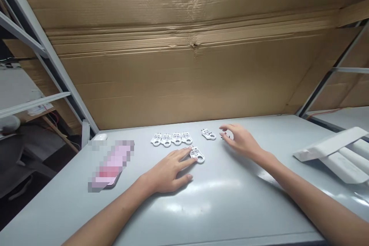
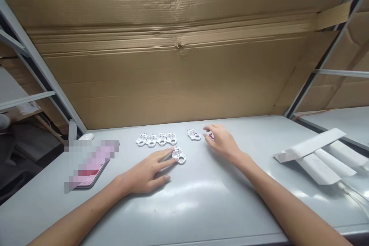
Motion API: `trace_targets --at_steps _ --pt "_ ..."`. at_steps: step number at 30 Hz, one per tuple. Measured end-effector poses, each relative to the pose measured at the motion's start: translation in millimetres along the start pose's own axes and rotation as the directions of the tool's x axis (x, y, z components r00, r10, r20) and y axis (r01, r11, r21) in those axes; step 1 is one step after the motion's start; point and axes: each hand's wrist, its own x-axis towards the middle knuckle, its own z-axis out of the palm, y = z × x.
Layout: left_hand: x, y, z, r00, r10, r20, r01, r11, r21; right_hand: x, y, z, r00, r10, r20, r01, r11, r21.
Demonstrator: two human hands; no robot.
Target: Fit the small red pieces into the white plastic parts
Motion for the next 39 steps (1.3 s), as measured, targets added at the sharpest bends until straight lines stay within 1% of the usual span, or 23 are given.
trace_targets --at_steps 1,3,4,5,6,8,10,13,16,18,20,22,24,26,29,31,34,37,39 --pt "0.2 -0.3 0.2 1.000 0.009 0.006 -0.009 1.000 0.000 -2.9 -8.7 1.8 0.997 -0.082 0.009 0.082 0.995 0.051" --pt "0.9 -0.7 0.9 1.000 0.017 0.018 -0.017 1.000 0.006 -10.2 -28.5 6.2 0.964 -0.262 0.052 0.251 0.956 0.151" --pt "1.3 -0.8 1.4 1.000 0.011 0.018 -0.011 1.000 0.015 -14.0 -37.9 8.7 0.931 -0.355 0.083 0.335 0.922 0.195" --pt "1.8 -1.1 1.9 1.000 -0.004 0.012 0.004 0.999 0.032 -17.5 -46.1 11.1 0.888 -0.445 0.118 0.410 0.880 0.239" --pt "2.3 -1.6 2.5 1.000 -0.027 -0.001 0.027 0.998 0.054 -20.5 -52.5 13.4 0.857 -0.496 0.136 0.450 0.852 0.269" --pt "3.3 -4.0 3.8 0.995 -0.091 -0.038 0.095 0.990 0.109 -24.4 -59.3 16.9 0.826 -0.541 0.158 0.485 0.826 0.287" --pt "4.0 -8.8 4.9 0.983 -0.162 -0.090 0.175 0.972 0.157 -25.5 -59.8 18.2 0.823 -0.539 0.179 0.487 0.832 0.267" --pt "3.7 -19.3 5.2 0.950 -0.267 -0.165 0.297 0.934 0.200 -24.0 -56.5 16.1 0.841 -0.507 0.190 0.472 0.858 0.203" --pt "1.2 -28.7 2.5 0.901 -0.393 -0.183 0.426 0.880 0.209 -21.4 -53.3 14.0 0.868 -0.463 0.180 0.448 0.886 0.122" --pt "-1.8 -32.3 -1.7 0.881 -0.441 -0.171 0.469 0.862 0.194 -20.0 -50.6 15.5 0.886 -0.429 0.178 0.419 0.903 0.094" --pt "-5.5 -33.7 -7.1 0.885 -0.445 -0.135 0.464 0.867 0.183 -18.9 -47.3 19.1 0.915 -0.367 0.166 0.356 0.930 0.093" --pt "-9.1 -33.4 -12.5 0.900 -0.429 -0.074 0.436 0.882 0.180 -18.3 -44.4 22.2 0.944 -0.295 0.145 0.284 0.954 0.093" --pt "-11.6 -32.2 -16.3 0.903 -0.428 -0.016 0.425 0.889 0.171 -18.2 -43.5 22.5 0.955 -0.265 0.131 0.255 0.963 0.086" --pt "-12.5 -30.8 -17.9 0.895 -0.445 0.026 0.435 0.885 0.165 -18.6 -45.1 19.5 0.942 -0.299 0.152 0.288 0.954 0.085" --pt "-11.5 -29.4 -16.6 0.876 -0.479 0.061 0.463 0.869 0.174 -20.6 -50.5 12.8 0.899 -0.373 0.230 0.366 0.928 0.073" --pt "-10.4 -28.9 -14.9 0.862 -0.500 0.081 0.481 0.858 0.181 -22.6 -53.5 10.3 0.879 -0.395 0.268 0.397 0.917 0.047" --pt "-9.7 -29.1 -13.5 0.852 -0.516 0.082 0.500 0.851 0.160 -24.8 -54.5 11.4 0.884 -0.373 0.283 0.381 0.924 0.028" --pt "-11.1 -31.7 -14.4 0.856 -0.514 0.055 0.504 0.854 0.128 -24.3 -52.7 15.7 0.897 -0.334 0.289 0.335 0.941 0.048" --pt "-13.0 -35.8 -15.1 0.852 -0.522 0.033 0.514 0.847 0.134 -21.9 -51.6 18.7 0.894 -0.326 0.308 0.321 0.945 0.067"
